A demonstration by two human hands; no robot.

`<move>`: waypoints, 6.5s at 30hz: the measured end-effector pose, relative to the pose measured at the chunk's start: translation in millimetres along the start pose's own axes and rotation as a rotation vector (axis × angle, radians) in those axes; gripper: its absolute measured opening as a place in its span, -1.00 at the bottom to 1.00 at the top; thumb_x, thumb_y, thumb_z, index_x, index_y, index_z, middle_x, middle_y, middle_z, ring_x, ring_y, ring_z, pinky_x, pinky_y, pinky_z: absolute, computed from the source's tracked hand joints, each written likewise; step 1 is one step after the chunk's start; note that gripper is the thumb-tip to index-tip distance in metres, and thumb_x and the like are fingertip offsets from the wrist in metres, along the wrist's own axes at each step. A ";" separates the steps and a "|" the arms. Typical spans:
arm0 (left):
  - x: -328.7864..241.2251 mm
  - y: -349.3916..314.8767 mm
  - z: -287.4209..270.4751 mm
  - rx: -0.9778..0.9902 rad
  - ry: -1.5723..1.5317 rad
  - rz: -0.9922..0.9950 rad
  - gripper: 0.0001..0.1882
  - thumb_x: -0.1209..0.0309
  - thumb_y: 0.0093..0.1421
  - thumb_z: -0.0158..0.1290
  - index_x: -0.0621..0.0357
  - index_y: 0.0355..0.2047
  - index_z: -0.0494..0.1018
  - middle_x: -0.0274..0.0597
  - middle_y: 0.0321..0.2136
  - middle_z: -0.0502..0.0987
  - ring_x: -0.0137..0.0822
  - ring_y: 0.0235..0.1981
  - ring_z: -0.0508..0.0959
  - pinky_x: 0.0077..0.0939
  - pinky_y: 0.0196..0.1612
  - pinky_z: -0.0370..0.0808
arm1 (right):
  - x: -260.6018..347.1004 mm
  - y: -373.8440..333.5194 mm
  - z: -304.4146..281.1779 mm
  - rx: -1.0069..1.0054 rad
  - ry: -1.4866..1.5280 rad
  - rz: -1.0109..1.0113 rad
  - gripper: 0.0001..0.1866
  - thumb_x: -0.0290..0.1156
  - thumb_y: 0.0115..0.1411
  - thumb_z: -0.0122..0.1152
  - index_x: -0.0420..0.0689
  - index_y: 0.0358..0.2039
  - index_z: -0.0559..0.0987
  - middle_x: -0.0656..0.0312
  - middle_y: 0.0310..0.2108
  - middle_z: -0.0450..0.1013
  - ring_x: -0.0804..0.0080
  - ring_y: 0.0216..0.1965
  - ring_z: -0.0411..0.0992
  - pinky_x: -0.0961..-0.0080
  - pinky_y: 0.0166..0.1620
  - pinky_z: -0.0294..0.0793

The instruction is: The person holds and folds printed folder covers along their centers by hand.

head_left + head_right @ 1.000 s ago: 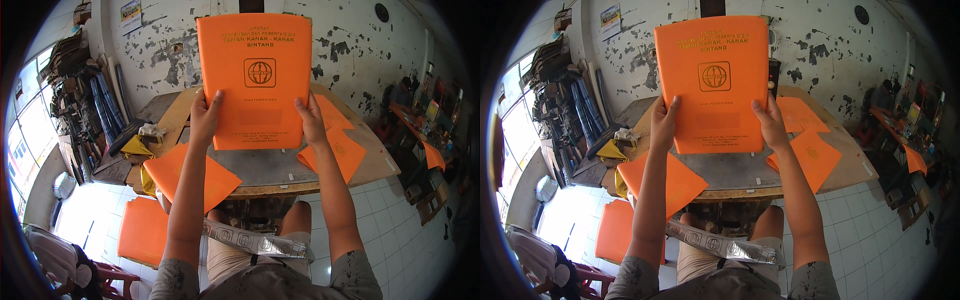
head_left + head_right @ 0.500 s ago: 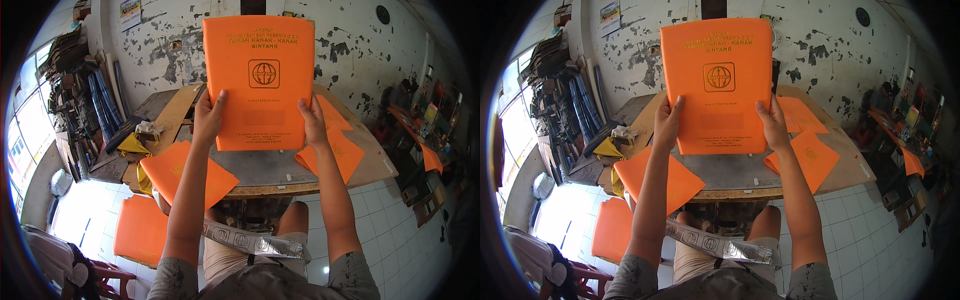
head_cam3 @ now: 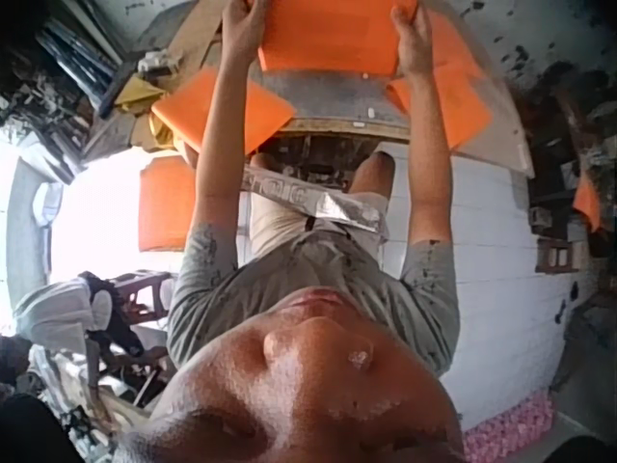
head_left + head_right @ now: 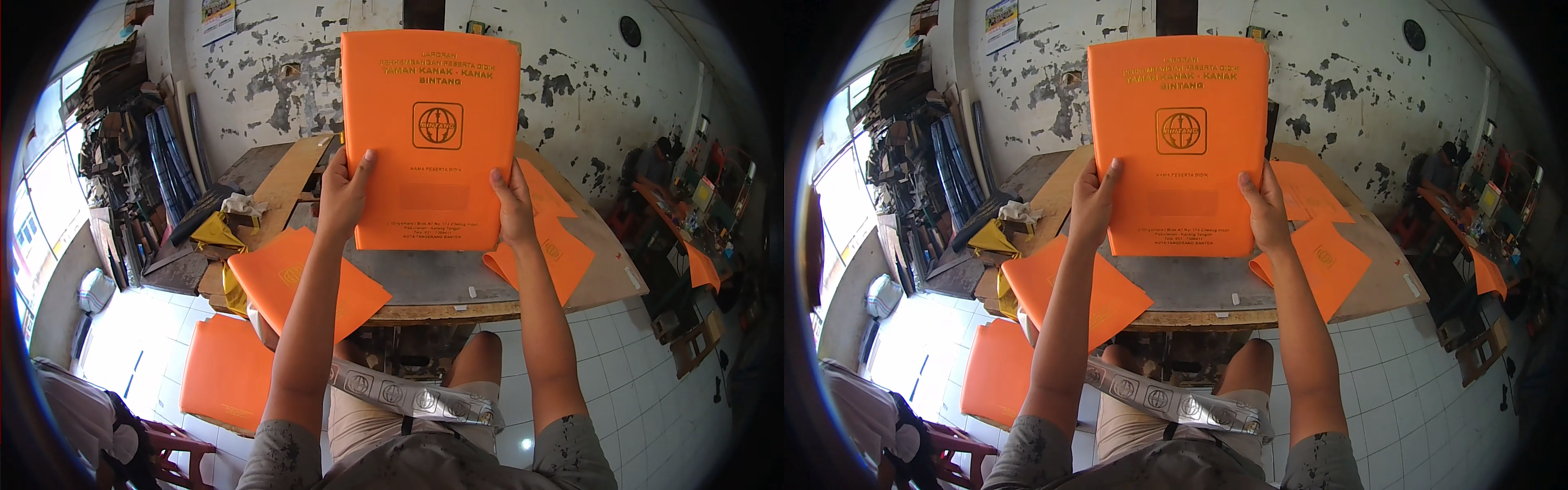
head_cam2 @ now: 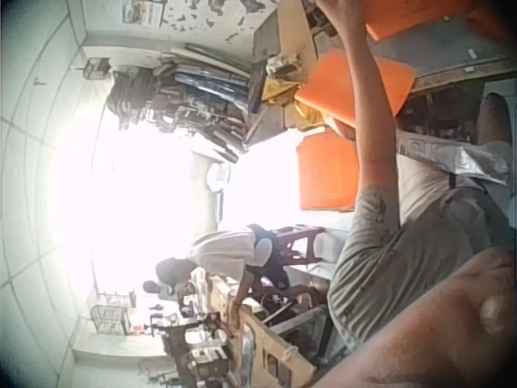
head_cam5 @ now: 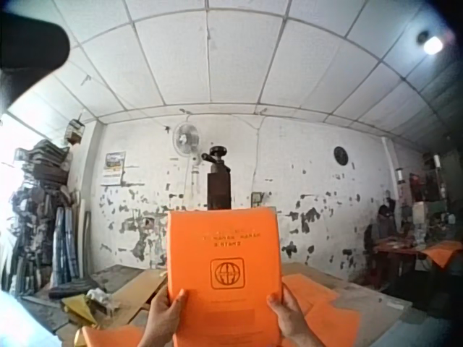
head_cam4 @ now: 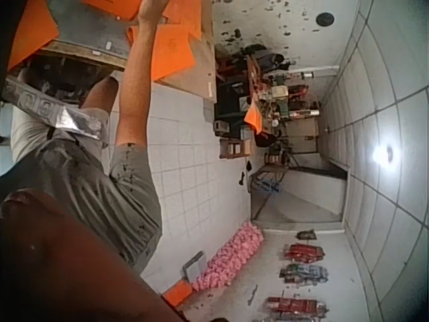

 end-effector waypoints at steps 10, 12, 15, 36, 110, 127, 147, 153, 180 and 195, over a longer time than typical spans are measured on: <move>4.6 1.2 -2.1 0.016 -0.019 0.009 -0.54 0.14 0.46 0.05 0.30 0.11 0.44 -0.20 -0.21 0.65 -0.53 -0.29 0.63 -0.56 -0.26 0.60 | -2.9 -0.7 1.7 0.000 0.016 0.012 -0.45 -0.18 0.49 0.05 -0.15 0.38 0.27 0.27 0.24 0.36 0.53 0.27 0.30 0.44 0.31 0.27; 7.5 0.6 -3.3 0.007 -0.012 -0.010 -0.55 0.14 0.46 0.05 0.31 0.10 0.45 -0.20 -0.22 0.64 -0.53 -0.29 0.63 -0.57 -0.26 0.59 | -4.2 -2.2 0.1 -0.005 0.015 0.015 -0.44 -0.18 0.49 0.05 -0.15 0.39 0.26 0.27 0.25 0.35 0.52 0.28 0.29 0.43 0.32 0.27; 6.2 -3.8 -3.5 -0.019 -0.022 -0.014 -0.55 0.14 0.45 0.06 0.32 0.07 0.46 -0.20 -0.22 0.64 -0.53 -0.30 0.62 -0.57 -0.26 0.59 | -6.7 -5.9 1.0 0.008 0.008 0.030 -0.46 -0.19 0.50 0.04 -0.15 0.38 0.27 0.27 0.26 0.35 0.52 0.28 0.29 0.41 0.33 0.27; 6.3 -14.9 -1.6 0.008 -0.022 -0.038 -0.52 0.11 0.45 0.06 0.34 0.06 0.46 -0.21 -0.24 0.64 -0.55 -0.32 0.62 -0.60 -0.28 0.58 | -8.9 -17.3 0.8 -0.021 -0.022 0.036 -0.51 -0.17 0.49 0.05 -0.16 0.30 0.34 0.26 0.17 0.40 0.52 0.20 0.36 0.43 0.27 0.33; 345.3 324.9 -457.4 -0.143 1.002 -0.270 -0.36 0.06 0.31 0.17 0.24 0.25 0.42 0.09 0.05 0.61 -0.24 -0.06 0.63 -0.38 -0.01 0.52 | -77.6 -232.9 -92.6 -0.051 -1.465 0.377 -0.51 -0.03 0.36 0.01 -0.11 0.08 0.58 0.08 0.26 0.37 -0.05 0.38 0.16 -0.02 0.37 0.01; 48.5 -148.0 95.3 0.596 0.317 -0.233 -0.71 0.51 0.15 0.28 0.29 -0.12 0.56 -0.08 -0.24 0.63 -0.24 -0.18 0.65 -0.36 -0.05 0.56 | -25.0 -241.4 -257.6 -0.411 -1.707 0.697 -0.24 0.18 0.28 0.19 -0.07 0.31 0.42 -0.13 0.41 0.14 -0.02 0.48 -0.01 -0.21 0.48 -0.27; 140.0 -201.4 154.2 0.742 -0.003 -0.755 -0.24 0.46 0.25 0.21 0.38 0.36 0.11 0.07 0.05 0.56 -0.22 0.09 0.56 -0.37 0.18 0.47 | -19.4 -383.0 -181.0 -0.810 0.397 0.743 -0.42 -0.42 0.30 0.28 -0.26 0.28 0.35 0.13 0.22 0.40 0.34 0.23 0.39 0.32 0.21 0.43; 109.5 -243.8 106.2 0.718 -0.265 -0.924 -0.24 0.58 0.26 0.20 0.33 0.37 0.03 0.01 0.12 0.49 -0.32 0.15 0.51 -0.37 0.23 0.41 | 5.5 -341.6 -142.4 -0.493 -0.169 0.754 -0.52 -0.45 0.33 0.27 -0.27 0.21 0.40 0.22 0.05 0.51 0.52 0.05 0.46 0.44 0.11 0.47; 138.5 -267.9 -27.6 0.034 -0.327 -0.575 -0.50 0.56 0.21 0.27 0.27 0.14 0.39 -0.16 -0.02 0.58 -0.34 0.02 0.58 -0.39 0.10 0.55 | -7.8 -169.4 -12.7 -0.351 -0.394 0.212 -0.80 -0.35 0.45 0.15 -0.25 -0.11 0.55 0.41 -0.42 0.45 0.79 -0.45 0.27 0.72 -0.37 0.28; 151.9 -276.6 -27.5 -0.009 -0.265 -0.578 -0.51 0.51 0.24 0.26 0.27 0.15 0.37 -0.17 -0.02 0.57 -0.36 0.01 0.58 -0.39 0.09 0.55 | -13.7 -161.1 -17.3 -0.410 -0.419 0.215 -0.75 -0.32 0.43 0.21 -0.27 -0.29 0.60 0.44 -0.53 0.43 0.81 -0.54 0.24 0.74 -0.47 0.21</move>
Point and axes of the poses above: each hand's wrist, its own y-axis towards the middle knuckle, its own z-axis out of the palm, x = y × z, the point moved 6 cm from there along y, towards the middle knuckle
